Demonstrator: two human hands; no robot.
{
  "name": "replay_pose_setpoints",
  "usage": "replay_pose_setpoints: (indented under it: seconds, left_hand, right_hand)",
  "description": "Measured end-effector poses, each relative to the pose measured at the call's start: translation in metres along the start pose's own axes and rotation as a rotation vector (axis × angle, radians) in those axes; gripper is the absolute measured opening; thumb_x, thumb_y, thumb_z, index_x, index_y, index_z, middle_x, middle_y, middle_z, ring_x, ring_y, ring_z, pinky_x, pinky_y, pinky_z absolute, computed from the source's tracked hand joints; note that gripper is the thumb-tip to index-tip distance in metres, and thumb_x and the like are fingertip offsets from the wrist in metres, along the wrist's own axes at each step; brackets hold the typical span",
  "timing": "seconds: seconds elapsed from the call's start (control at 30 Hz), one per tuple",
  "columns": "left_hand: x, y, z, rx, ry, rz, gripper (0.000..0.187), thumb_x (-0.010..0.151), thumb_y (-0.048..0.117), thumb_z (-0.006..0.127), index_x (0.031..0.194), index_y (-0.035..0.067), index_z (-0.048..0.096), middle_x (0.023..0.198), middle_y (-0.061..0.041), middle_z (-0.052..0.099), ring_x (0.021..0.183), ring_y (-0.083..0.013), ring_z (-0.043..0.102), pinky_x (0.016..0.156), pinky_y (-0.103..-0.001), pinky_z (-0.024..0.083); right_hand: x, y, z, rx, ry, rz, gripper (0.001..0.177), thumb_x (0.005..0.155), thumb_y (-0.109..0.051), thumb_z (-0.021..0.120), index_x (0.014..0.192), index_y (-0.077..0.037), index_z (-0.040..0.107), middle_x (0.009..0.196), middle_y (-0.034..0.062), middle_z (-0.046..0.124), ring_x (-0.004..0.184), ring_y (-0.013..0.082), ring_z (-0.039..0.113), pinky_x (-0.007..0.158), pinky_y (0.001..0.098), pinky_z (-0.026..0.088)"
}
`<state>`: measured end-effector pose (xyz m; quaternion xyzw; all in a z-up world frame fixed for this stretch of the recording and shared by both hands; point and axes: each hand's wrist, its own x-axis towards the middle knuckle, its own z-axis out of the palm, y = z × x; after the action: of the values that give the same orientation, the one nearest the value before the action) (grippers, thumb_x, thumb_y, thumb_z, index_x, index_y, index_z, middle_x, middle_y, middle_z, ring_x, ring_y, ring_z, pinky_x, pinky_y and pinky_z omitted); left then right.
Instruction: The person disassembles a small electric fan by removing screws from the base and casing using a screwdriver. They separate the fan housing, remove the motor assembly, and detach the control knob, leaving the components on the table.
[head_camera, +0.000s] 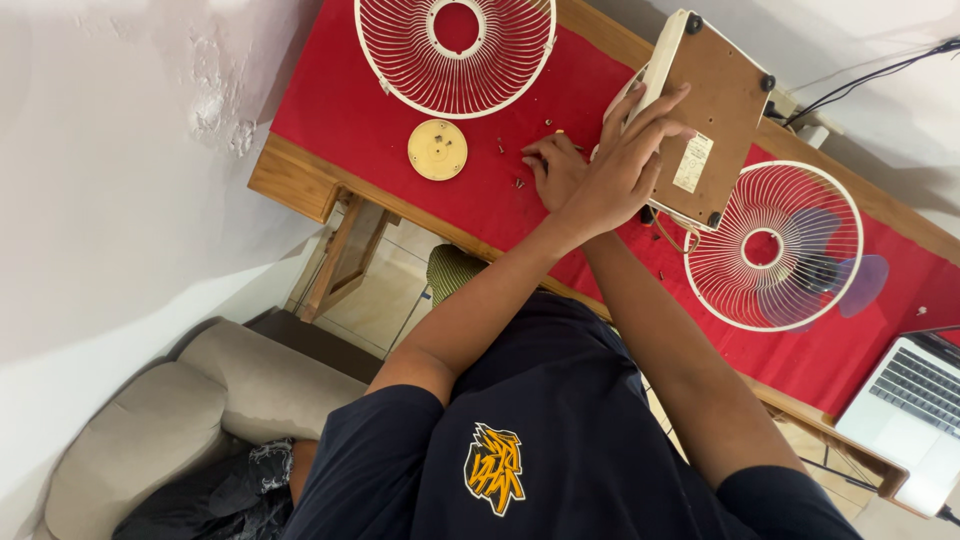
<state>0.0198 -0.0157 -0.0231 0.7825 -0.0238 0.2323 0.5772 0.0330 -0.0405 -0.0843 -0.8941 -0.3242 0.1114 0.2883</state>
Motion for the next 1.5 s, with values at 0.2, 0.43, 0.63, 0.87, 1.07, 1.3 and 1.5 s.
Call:
replay_pose_setpoints:
  seconds: [0.2,0.43,0.63,0.87,1.07,1.3,1.5]
  left_hand:
    - [0.002,0.003,-0.006,-0.010,-0.003,0.019,0.039,0.099,-0.004,0.053,0.131,0.018,0.058,0.170,0.002,0.032,0.164,-0.0381,0.014,0.136,-0.051,0.023]
    - [0.003,0.010,-0.021,0.009,-0.046,0.049,0.036,0.102,-0.005,0.050,0.132,0.014,0.057,0.171,-0.004,0.029,0.162,-0.0395,0.016,0.134,-0.054,0.018]
    - [0.006,0.009,-0.024,-0.027,-0.134,-0.023,0.040,0.099,-0.005,0.044,0.133,0.013,0.058,0.172,-0.006,0.029,0.161,-0.0415,0.013,0.132,-0.052,0.023]
    - [0.000,0.015,-0.039,0.018,-0.150,-0.004,0.040,0.097,-0.004,0.041,0.129,0.010,0.061,0.169,-0.007,0.033,0.161,-0.0407,0.015,0.132,-0.053,0.020]
    - [-0.003,0.009,-0.049,-0.032,-0.117,-0.005,0.038,0.103,-0.002,0.039,0.131,0.011,0.062,0.169,-0.007,0.035,0.163,-0.0378,0.016,0.135,-0.053,0.018]
    - [-0.001,0.003,-0.056,-0.101,-0.155,-0.047,0.041,0.103,-0.002,0.037,0.132,0.012,0.061,0.170,-0.008,0.034,0.163,-0.0371,0.013,0.132,-0.048,0.025]
    - [0.000,0.000,-0.062,-0.082,-0.160,-0.056,0.042,0.102,-0.003,0.037,0.129,0.012,0.064,0.169,-0.007,0.038,0.164,-0.0362,0.014,0.134,-0.048,0.025]
  right_hand:
    - [0.014,-0.004,0.007,0.094,-0.085,0.002,0.017,0.096,-0.016,0.068,0.110,-0.006,0.069,0.112,0.0102,0.067,0.099,0.0278,0.069,0.087,0.0393,0.055]
    - [0.024,-0.015,0.032,0.007,-0.068,0.056,0.019,0.098,-0.026,0.064,0.108,-0.009,0.064,0.112,0.0104,0.064,0.099,0.0324,0.066,0.078,0.0465,0.054]
    - [0.017,0.006,0.053,-0.028,-0.082,0.034,0.020,0.103,-0.028,0.061,0.111,-0.010,0.062,0.116,0.0073,0.064,0.089,0.0265,0.068,0.073,0.0403,0.056]
    - [0.001,0.000,0.067,-0.233,-0.017,0.008,0.023,0.105,-0.034,0.064,0.113,-0.012,0.064,0.111,0.0046,0.064,0.085,0.0233,0.064,0.075,0.0379,0.056]
    - [-0.047,0.010,0.011,0.478,0.153,-0.118,0.050,0.081,-0.017,0.074,0.123,0.001,0.054,0.101,0.0199,0.058,0.089,0.0341,0.061,0.072,0.0438,0.052]
    - [-0.120,0.042,-0.049,0.316,-0.089,0.205,0.050,0.079,-0.001,0.060,0.129,-0.001,0.057,0.119,0.0245,0.059,0.104,0.0409,0.063,0.089,0.0461,0.054]
    - [-0.149,0.055,-0.081,0.070,0.127,0.041,0.055,0.081,-0.007,0.075,0.131,-0.001,0.051,0.131,0.0320,0.055,0.119,0.0488,0.054,0.093,0.0512,0.050]
